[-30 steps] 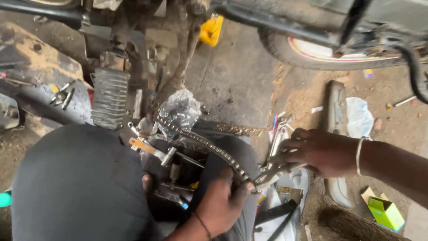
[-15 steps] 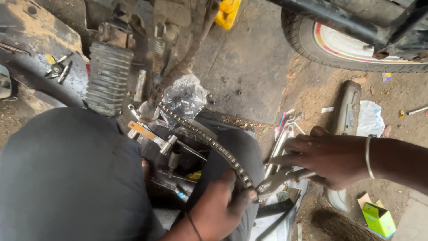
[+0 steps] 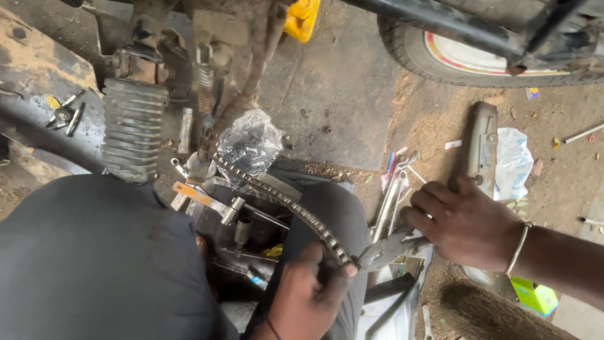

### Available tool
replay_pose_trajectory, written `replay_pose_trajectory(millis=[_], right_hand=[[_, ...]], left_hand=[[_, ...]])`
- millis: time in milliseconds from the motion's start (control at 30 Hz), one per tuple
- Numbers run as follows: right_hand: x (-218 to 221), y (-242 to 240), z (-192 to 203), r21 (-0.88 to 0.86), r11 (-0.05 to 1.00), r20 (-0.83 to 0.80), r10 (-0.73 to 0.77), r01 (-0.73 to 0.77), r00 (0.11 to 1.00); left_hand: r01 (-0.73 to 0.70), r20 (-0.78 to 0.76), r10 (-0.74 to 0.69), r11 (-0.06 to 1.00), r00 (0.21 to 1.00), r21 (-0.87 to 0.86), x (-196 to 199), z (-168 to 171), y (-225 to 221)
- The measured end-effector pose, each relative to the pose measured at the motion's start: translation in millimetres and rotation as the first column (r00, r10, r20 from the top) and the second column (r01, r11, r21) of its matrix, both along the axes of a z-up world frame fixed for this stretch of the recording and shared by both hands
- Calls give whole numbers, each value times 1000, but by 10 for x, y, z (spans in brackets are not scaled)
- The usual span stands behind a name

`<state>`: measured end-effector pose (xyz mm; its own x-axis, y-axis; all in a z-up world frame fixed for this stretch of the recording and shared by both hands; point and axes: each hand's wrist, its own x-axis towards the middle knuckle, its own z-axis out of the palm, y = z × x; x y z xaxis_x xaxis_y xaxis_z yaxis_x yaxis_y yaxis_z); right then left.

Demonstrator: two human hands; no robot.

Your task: Repairing and adjusting a motorcycle chain using various hand tools.

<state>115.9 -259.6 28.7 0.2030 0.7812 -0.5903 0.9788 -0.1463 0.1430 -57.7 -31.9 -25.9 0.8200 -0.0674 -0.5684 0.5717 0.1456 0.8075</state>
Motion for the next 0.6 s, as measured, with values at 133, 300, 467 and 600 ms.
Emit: replay_pose_trajectory(millis=[133, 300, 467, 600], right_hand=[[14, 140, 112, -330, 939, -115, -137, 92, 984], [69, 200, 167, -329, 938, -175, -177, 112, 968], [208, 501, 281, -451, 885, -164, 42, -113, 985], [308, 613, 248, -353, 919, -120, 142, -176, 983]], left_hand=[[44, 113, -53, 996, 992, 83, -66, -75, 12], [-31, 254, 41, 999, 966, -44, -103, -122, 15], [41, 226, -57, 996, 973, 77, -77, -118, 33], [36, 296, -67, 993, 953, 111, -79, -160, 25]])
